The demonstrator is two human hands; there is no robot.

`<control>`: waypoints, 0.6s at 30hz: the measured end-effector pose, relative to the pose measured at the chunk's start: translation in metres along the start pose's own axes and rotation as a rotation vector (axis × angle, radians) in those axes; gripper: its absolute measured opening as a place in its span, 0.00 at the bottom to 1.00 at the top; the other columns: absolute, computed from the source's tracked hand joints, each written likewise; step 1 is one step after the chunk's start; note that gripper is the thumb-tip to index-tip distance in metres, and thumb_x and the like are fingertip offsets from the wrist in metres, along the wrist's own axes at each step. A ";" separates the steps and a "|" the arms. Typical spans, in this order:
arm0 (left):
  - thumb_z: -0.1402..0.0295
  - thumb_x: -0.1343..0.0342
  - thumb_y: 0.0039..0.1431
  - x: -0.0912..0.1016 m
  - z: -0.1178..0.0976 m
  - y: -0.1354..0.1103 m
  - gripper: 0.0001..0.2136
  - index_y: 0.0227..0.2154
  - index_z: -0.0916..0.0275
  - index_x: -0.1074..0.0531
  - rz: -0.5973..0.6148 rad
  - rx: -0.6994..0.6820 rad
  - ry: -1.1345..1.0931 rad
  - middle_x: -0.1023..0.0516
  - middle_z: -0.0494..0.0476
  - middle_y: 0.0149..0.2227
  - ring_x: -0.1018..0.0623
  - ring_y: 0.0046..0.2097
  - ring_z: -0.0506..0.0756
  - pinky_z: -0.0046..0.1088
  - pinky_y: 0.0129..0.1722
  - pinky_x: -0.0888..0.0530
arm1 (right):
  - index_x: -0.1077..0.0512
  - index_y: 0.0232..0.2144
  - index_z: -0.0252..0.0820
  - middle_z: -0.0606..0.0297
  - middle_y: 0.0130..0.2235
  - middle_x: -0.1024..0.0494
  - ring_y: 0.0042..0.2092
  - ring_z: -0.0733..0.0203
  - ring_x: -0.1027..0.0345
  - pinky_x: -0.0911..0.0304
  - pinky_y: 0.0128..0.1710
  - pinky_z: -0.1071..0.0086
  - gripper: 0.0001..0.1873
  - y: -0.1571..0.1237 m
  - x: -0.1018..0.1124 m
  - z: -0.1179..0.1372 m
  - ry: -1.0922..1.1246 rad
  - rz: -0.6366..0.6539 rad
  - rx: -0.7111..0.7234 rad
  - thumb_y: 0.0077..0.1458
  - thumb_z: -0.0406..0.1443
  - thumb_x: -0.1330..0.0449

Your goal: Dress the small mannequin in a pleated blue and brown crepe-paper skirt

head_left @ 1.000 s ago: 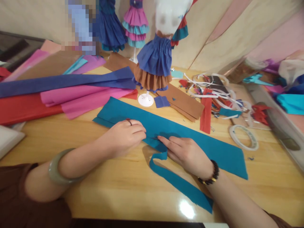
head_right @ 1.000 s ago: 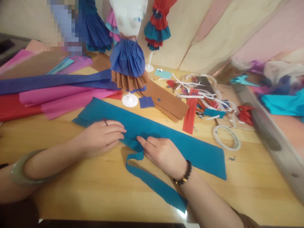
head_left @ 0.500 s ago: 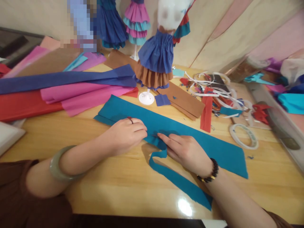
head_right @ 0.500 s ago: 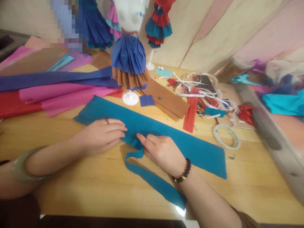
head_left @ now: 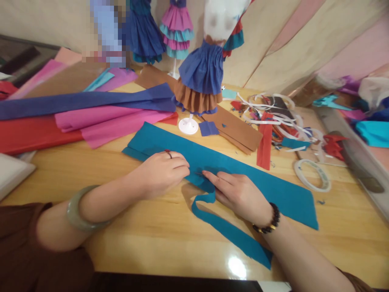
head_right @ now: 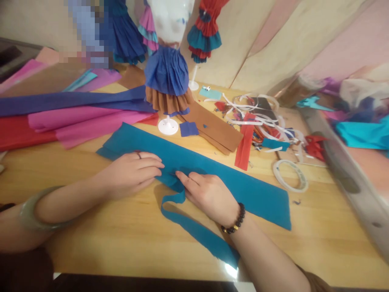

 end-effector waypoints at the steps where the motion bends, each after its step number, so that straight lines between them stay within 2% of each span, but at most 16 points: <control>1: 0.75 0.53 0.65 0.000 0.000 0.000 0.12 0.31 0.63 0.24 -0.002 -0.002 -0.004 0.17 0.56 0.37 0.21 0.41 0.57 0.32 0.36 0.26 | 0.31 0.54 0.28 0.65 0.27 0.28 0.26 0.62 0.32 0.36 0.24 0.69 0.19 0.000 0.000 0.000 0.001 0.003 0.002 0.69 0.30 0.55; 5: 0.75 0.53 0.65 0.001 0.001 0.000 0.13 0.31 0.64 0.24 -0.008 0.004 -0.013 0.17 0.56 0.37 0.21 0.40 0.57 0.32 0.35 0.26 | 0.31 0.54 0.28 0.64 0.28 0.27 0.27 0.62 0.32 0.36 0.24 0.70 0.19 0.000 0.000 0.000 0.008 0.006 0.005 0.69 0.30 0.56; 18: 0.75 0.52 0.64 -0.002 0.001 -0.002 0.11 0.32 0.62 0.25 0.005 0.008 -0.010 0.17 0.56 0.38 0.21 0.43 0.56 0.30 0.38 0.26 | 0.30 0.53 0.28 0.64 0.27 0.28 0.27 0.62 0.32 0.37 0.24 0.70 0.18 -0.001 -0.001 -0.001 0.019 0.013 0.006 0.68 0.29 0.54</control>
Point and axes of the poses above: each hand's wrist, its own y-axis towards the middle knuckle, its own x-axis out of the back of the hand, z = x × y, the point moved 9 cm from there along y, towards the middle knuckle
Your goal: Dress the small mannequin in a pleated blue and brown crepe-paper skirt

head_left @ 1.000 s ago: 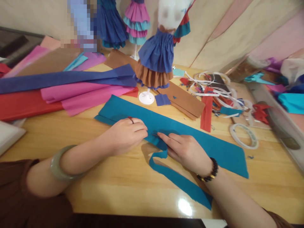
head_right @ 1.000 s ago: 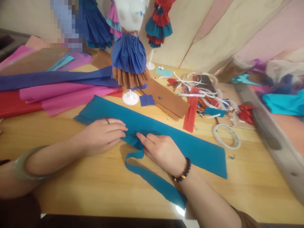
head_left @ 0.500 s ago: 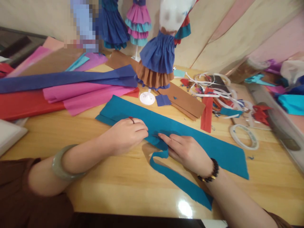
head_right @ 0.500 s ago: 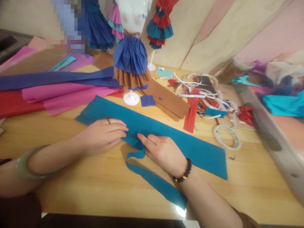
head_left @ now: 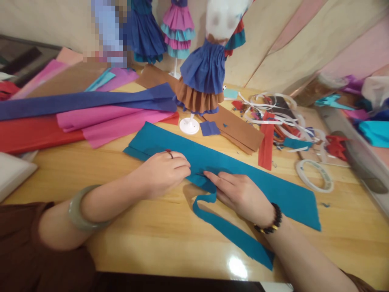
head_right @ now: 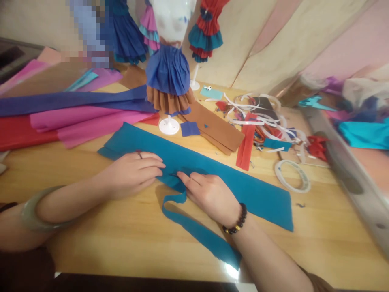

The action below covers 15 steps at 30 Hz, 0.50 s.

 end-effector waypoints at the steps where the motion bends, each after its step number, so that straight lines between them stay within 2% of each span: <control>1: 0.75 0.52 0.64 0.000 0.000 0.000 0.11 0.32 0.62 0.25 0.002 0.003 0.001 0.17 0.56 0.38 0.21 0.43 0.56 0.30 0.38 0.26 | 0.30 0.53 0.28 0.64 0.27 0.28 0.27 0.62 0.32 0.36 0.24 0.70 0.18 0.000 0.000 0.000 0.000 -0.004 -0.003 0.68 0.30 0.54; 9: 0.75 0.52 0.64 0.001 -0.002 0.003 0.11 0.32 0.62 0.24 0.013 0.006 -0.009 0.17 0.56 0.37 0.21 0.42 0.56 0.31 0.37 0.26 | 0.32 0.55 0.31 0.63 0.29 0.25 0.28 0.62 0.31 0.36 0.25 0.70 0.18 0.000 -0.004 -0.002 -0.006 0.023 -0.024 0.68 0.30 0.54; 15: 0.75 0.51 0.64 0.000 -0.003 0.003 0.10 0.31 0.63 0.24 0.016 -0.004 -0.001 0.17 0.56 0.37 0.21 0.42 0.56 0.31 0.37 0.26 | 0.31 0.54 0.29 0.64 0.29 0.26 0.27 0.61 0.31 0.36 0.24 0.69 0.18 0.000 -0.002 -0.001 -0.007 0.003 -0.009 0.67 0.29 0.54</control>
Point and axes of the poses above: each hand's wrist, its own y-axis towards the middle knuckle, its own x-axis out of the back of the hand, z = x × y, the point moved 9 cm from there along y, towards the middle knuckle
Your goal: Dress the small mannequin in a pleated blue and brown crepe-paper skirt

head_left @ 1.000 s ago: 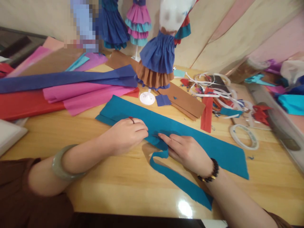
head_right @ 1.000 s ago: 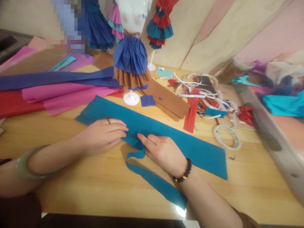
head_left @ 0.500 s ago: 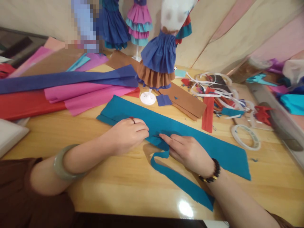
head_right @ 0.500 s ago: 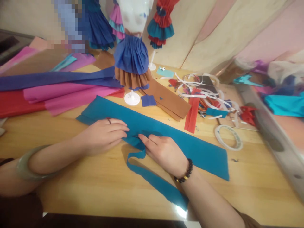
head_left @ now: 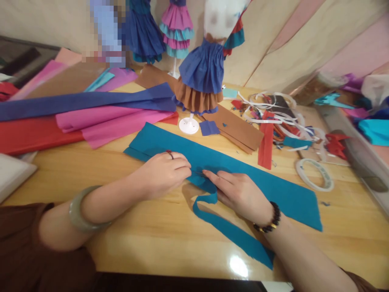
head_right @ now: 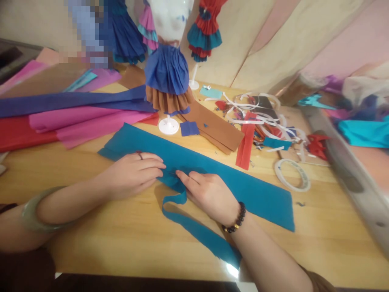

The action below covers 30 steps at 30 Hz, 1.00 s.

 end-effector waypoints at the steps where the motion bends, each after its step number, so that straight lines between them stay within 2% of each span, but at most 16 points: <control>1: 0.75 0.51 0.64 0.000 0.000 0.000 0.11 0.31 0.63 0.24 0.001 0.001 -0.001 0.17 0.56 0.37 0.21 0.42 0.56 0.31 0.37 0.26 | 0.31 0.54 0.29 0.64 0.29 0.26 0.27 0.61 0.31 0.36 0.24 0.69 0.18 0.000 0.000 0.000 -0.001 0.003 0.002 0.67 0.29 0.54; 9: 0.75 0.53 0.65 0.001 0.001 -0.001 0.13 0.31 0.63 0.24 -0.029 -0.005 -0.017 0.17 0.56 0.37 0.21 0.41 0.56 0.31 0.36 0.26 | 0.32 0.54 0.30 0.64 0.28 0.26 0.27 0.62 0.31 0.36 0.24 0.70 0.18 0.000 0.000 0.001 -0.014 0.002 0.012 0.67 0.28 0.55; 19: 0.75 0.52 0.64 -0.001 0.001 -0.002 0.11 0.32 0.63 0.24 -0.004 0.008 -0.021 0.18 0.57 0.38 0.21 0.42 0.56 0.31 0.38 0.26 | 0.33 0.56 0.32 0.63 0.30 0.25 0.28 0.63 0.31 0.36 0.25 0.70 0.18 -0.002 -0.001 0.000 0.008 0.008 -0.001 0.68 0.31 0.53; 24: 0.75 0.50 0.63 -0.003 -0.001 -0.001 0.09 0.32 0.63 0.24 0.015 -0.007 -0.012 0.18 0.57 0.37 0.21 0.43 0.57 0.31 0.38 0.26 | 0.33 0.57 0.33 0.63 0.30 0.25 0.28 0.62 0.31 0.37 0.25 0.70 0.20 -0.001 -0.002 0.000 0.004 0.018 -0.005 0.66 0.28 0.53; 30: 0.75 0.51 0.64 -0.004 -0.002 0.000 0.10 0.33 0.63 0.24 0.013 -0.003 -0.019 0.18 0.57 0.38 0.21 0.43 0.57 0.32 0.38 0.25 | 0.33 0.55 0.30 0.63 0.30 0.25 0.29 0.61 0.30 0.36 0.26 0.70 0.19 -0.001 -0.002 0.001 0.004 0.020 0.001 0.66 0.27 0.53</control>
Point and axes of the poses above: each hand's wrist, its own y-axis towards the middle knuckle, its own x-axis out of the back of the hand, z = x × y, the point moved 9 cm from there along y, towards the middle knuckle
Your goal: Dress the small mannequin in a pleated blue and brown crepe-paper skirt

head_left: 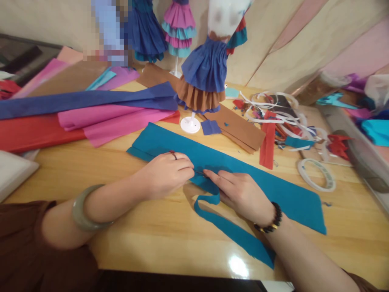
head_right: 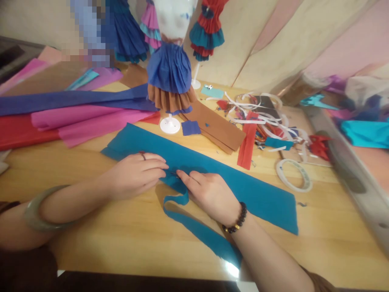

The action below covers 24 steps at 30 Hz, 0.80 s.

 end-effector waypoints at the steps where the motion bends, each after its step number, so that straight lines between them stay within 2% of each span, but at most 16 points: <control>1: 0.75 0.51 0.64 0.000 0.000 0.000 0.10 0.33 0.63 0.24 0.001 0.000 -0.003 0.18 0.57 0.38 0.21 0.44 0.57 0.32 0.39 0.25 | 0.33 0.55 0.31 0.63 0.30 0.25 0.29 0.62 0.30 0.36 0.26 0.70 0.19 0.000 0.000 0.000 -0.001 0.002 0.002 0.66 0.27 0.53; 5: 0.75 0.50 0.64 0.000 0.000 -0.001 0.09 0.34 0.64 0.24 -0.002 0.007 -0.013 0.18 0.57 0.37 0.21 0.44 0.57 0.32 0.39 0.25 | 0.33 0.57 0.32 0.63 0.30 0.25 0.29 0.62 0.31 0.37 0.25 0.70 0.20 -0.001 -0.001 0.000 0.001 0.008 0.004 0.66 0.28 0.53; 17: 0.75 0.52 0.64 0.000 0.000 0.000 0.11 0.33 0.63 0.24 -0.013 0.004 -0.005 0.17 0.57 0.38 0.21 0.43 0.57 0.32 0.39 0.25 | 0.33 0.55 0.29 0.63 0.29 0.26 0.27 0.61 0.32 0.37 0.24 0.69 0.18 -0.001 0.001 0.002 -0.006 -0.010 0.026 0.69 0.30 0.56; 24: 0.75 0.52 0.64 0.004 0.011 -0.003 0.09 0.41 0.65 0.27 -0.013 0.057 -0.032 0.18 0.59 0.41 0.22 0.45 0.60 0.33 0.37 0.25 | 0.32 0.54 0.28 0.64 0.29 0.26 0.28 0.61 0.30 0.34 0.24 0.69 0.18 -0.002 0.002 0.002 0.007 -0.009 0.023 0.69 0.30 0.55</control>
Point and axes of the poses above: each hand's wrist, its own y-axis towards the middle knuckle, its own x-axis out of the back of the hand, z = x × y, the point moved 9 cm from there along y, towards the middle knuckle
